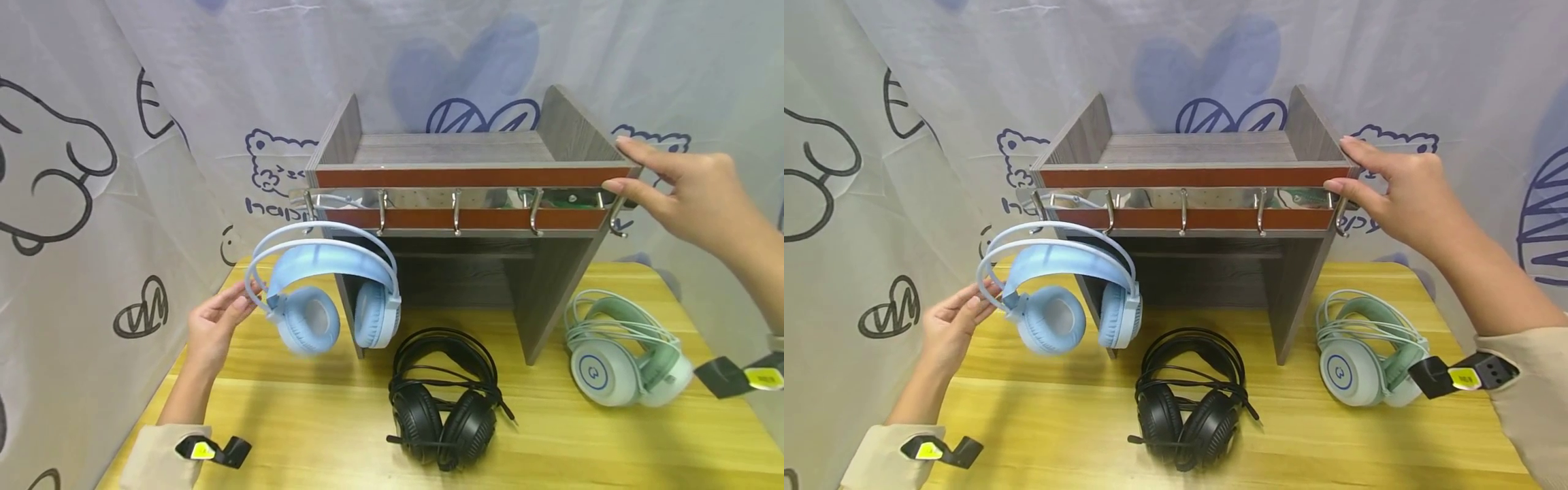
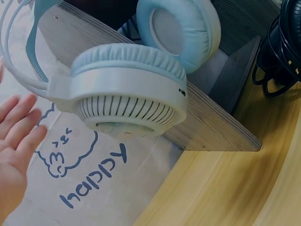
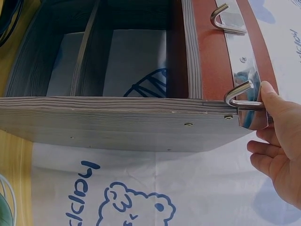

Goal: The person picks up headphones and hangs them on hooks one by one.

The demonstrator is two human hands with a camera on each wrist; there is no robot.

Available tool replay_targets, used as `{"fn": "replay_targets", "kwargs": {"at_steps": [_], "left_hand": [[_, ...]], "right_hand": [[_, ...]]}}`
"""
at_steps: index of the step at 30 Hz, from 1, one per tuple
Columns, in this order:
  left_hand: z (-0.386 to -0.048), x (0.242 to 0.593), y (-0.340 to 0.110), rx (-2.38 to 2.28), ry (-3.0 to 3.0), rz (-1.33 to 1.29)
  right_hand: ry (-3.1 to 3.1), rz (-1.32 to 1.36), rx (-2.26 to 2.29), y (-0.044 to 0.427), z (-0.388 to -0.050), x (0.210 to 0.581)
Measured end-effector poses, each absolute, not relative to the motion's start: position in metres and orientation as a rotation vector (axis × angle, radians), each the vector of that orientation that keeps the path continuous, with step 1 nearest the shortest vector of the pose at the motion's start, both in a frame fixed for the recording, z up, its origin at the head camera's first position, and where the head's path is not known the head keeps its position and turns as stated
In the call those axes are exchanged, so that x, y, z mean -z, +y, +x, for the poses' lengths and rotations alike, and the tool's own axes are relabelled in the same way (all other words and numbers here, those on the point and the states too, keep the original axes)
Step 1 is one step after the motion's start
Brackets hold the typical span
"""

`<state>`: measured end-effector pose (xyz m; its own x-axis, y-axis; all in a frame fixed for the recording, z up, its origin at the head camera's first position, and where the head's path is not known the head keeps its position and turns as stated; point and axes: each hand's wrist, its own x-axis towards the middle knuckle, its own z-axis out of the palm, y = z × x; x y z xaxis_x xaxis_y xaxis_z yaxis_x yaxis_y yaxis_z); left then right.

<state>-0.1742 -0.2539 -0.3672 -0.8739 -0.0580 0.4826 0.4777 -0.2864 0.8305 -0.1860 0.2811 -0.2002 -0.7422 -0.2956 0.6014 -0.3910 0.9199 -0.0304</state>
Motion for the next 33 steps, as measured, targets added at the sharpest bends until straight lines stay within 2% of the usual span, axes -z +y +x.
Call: {"fn": "replay_targets", "kwargs": {"at_steps": [5, 11, 15, 23, 33], "left_hand": [[-0.171, 0.360, -0.250, 2.242, -1.319, -0.251], [-0.164, 0.367, -0.252, 2.095, -1.425, 0.149], [-0.160, 0.386, -0.258, 2.161, -1.534, 0.196], [-0.147, 0.397, -0.251, 2.315, -1.743, 0.509], [-0.136, 0.427, -0.238, 2.204, -2.294, 0.567]], "right_hand": [[-2.491, 0.460, -0.196, 0.281, -0.187, 0.200], [-2.514, 0.445, -0.218, 0.280, -0.188, 0.200], [-2.512, 0.443, -0.223, 0.279, -0.188, 0.200], [-2.483, 0.466, -0.217, 0.280, -0.187, 0.201], [-2.441, 0.490, -0.197, 0.281, -0.187, 0.201]]}}
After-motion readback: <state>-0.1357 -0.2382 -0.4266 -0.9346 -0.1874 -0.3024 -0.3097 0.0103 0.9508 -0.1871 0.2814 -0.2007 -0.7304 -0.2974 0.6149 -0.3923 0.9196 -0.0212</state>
